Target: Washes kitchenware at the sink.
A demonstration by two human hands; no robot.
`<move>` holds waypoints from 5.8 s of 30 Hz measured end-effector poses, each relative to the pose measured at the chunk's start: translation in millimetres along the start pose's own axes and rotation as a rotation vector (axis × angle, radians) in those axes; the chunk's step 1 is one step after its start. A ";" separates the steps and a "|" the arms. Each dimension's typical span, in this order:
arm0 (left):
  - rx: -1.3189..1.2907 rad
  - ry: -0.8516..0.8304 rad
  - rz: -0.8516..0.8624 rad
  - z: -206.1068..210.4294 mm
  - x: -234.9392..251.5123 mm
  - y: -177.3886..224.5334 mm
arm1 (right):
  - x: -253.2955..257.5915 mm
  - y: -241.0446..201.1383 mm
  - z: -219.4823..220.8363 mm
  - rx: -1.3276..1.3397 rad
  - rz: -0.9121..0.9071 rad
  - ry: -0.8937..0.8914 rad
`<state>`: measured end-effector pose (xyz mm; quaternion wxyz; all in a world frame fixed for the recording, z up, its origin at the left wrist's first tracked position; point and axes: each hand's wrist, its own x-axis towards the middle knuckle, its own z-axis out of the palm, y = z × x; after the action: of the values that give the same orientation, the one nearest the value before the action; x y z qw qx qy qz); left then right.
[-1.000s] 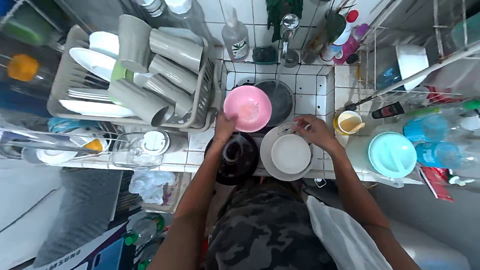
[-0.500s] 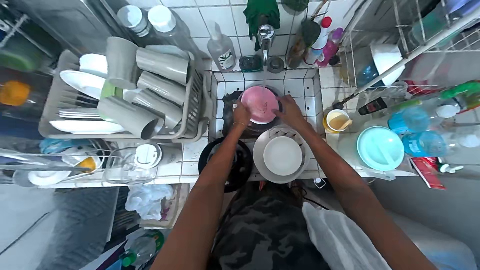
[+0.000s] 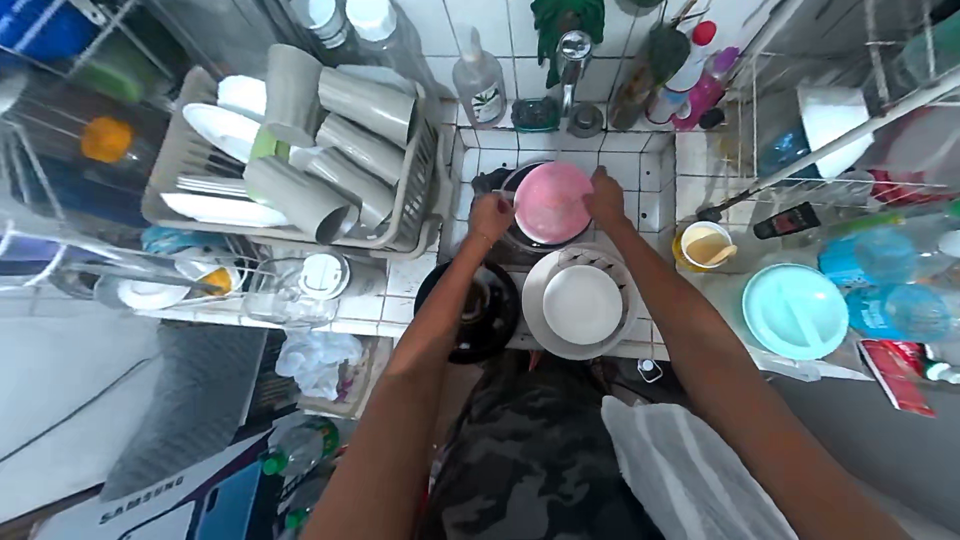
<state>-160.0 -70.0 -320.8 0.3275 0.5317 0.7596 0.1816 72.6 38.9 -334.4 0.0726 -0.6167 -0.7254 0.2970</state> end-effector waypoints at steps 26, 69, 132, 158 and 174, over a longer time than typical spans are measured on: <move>-1.127 -0.043 -0.370 13.0 -27.0 31.0 | -27.4 -23.7 -30.5 0.495 -0.070 -0.227; -1.700 -0.111 -0.324 35.2 33.0 110.0 | -21.4 -100.6 -7.5 1.033 -0.143 0.304; -0.836 0.045 0.206 20.5 30.4 51.1 | -68.7 20.5 -23.0 -0.302 -0.905 0.174; -1.355 -0.196 0.025 14.8 72.0 107.1 | -54.8 -51.9 -30.8 1.044 -0.196 0.022; -0.956 -0.018 -0.180 19.3 64.0 77.1 | -98.2 -19.9 -58.3 1.244 -0.038 -0.039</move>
<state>-107.7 16.4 -306.1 0.5562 0.2557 0.6312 0.4764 105.7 -34.5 -251.0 0.4102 -0.4406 -0.4285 0.6738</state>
